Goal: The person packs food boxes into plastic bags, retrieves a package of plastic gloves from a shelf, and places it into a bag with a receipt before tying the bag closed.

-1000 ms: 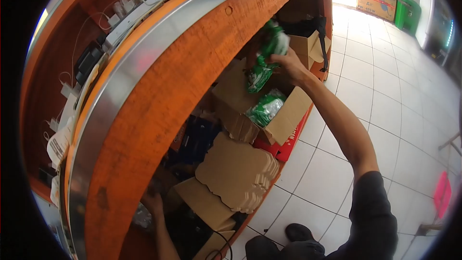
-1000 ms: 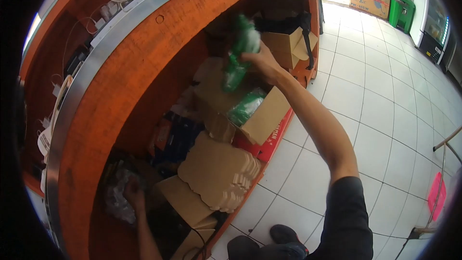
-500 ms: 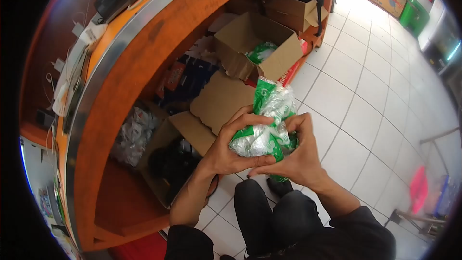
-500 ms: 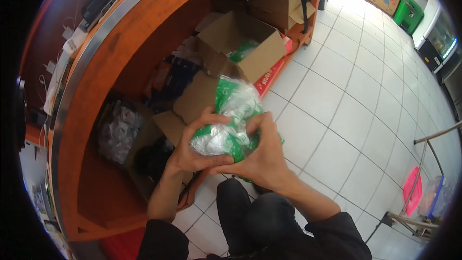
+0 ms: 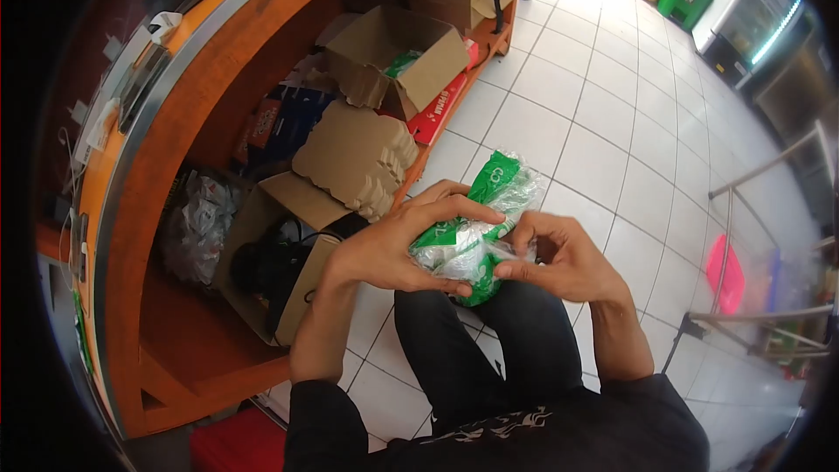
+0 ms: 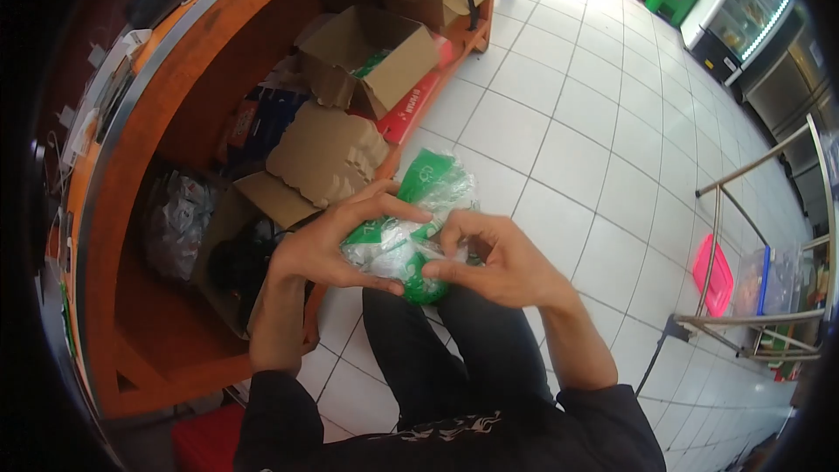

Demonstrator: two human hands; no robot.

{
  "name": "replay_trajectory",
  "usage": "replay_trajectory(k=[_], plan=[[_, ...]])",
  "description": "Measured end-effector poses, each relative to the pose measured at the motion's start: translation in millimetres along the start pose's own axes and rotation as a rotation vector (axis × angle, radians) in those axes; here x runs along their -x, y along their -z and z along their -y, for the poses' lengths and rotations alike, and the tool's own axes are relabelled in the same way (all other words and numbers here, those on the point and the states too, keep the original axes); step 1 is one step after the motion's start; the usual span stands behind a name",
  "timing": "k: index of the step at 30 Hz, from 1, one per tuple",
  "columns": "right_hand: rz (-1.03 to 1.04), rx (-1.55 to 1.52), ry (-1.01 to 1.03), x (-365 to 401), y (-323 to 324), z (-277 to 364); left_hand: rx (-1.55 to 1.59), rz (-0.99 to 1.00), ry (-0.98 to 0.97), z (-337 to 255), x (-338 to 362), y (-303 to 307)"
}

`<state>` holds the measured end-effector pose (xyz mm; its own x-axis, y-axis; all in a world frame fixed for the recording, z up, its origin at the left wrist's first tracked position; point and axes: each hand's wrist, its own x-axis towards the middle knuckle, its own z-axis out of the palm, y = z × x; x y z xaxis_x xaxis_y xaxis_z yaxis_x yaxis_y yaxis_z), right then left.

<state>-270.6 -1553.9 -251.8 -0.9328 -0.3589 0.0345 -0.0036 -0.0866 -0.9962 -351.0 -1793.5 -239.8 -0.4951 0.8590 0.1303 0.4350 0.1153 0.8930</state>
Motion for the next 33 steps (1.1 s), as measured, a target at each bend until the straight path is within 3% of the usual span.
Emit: replay_trajectory(k=[5,7,13,19,28,30,33], plan=[[-0.034,0.071,0.031,7,-3,1,-0.206,0.011,0.012,-39,5,5],[-0.127,0.113,0.138,4,-10,3,-0.242,-0.013,0.030,-41,8,5],[-0.167,-0.080,0.085,7,-4,-5,-0.279,-0.013,-0.017,-28,11,2],[-0.158,0.122,-0.019,15,-18,16,-0.250,-0.018,-0.007,-32,4,-2],[-0.218,0.045,0.097,19,-19,-10,-0.450,0.087,0.224,-50,-3,-11],[-0.271,-0.006,0.090,21,-16,-15,-0.496,0.039,0.075,-42,-2,-14],[-0.422,-0.191,0.094,25,-8,-33,-0.466,-0.088,0.025,-26,4,-22]])
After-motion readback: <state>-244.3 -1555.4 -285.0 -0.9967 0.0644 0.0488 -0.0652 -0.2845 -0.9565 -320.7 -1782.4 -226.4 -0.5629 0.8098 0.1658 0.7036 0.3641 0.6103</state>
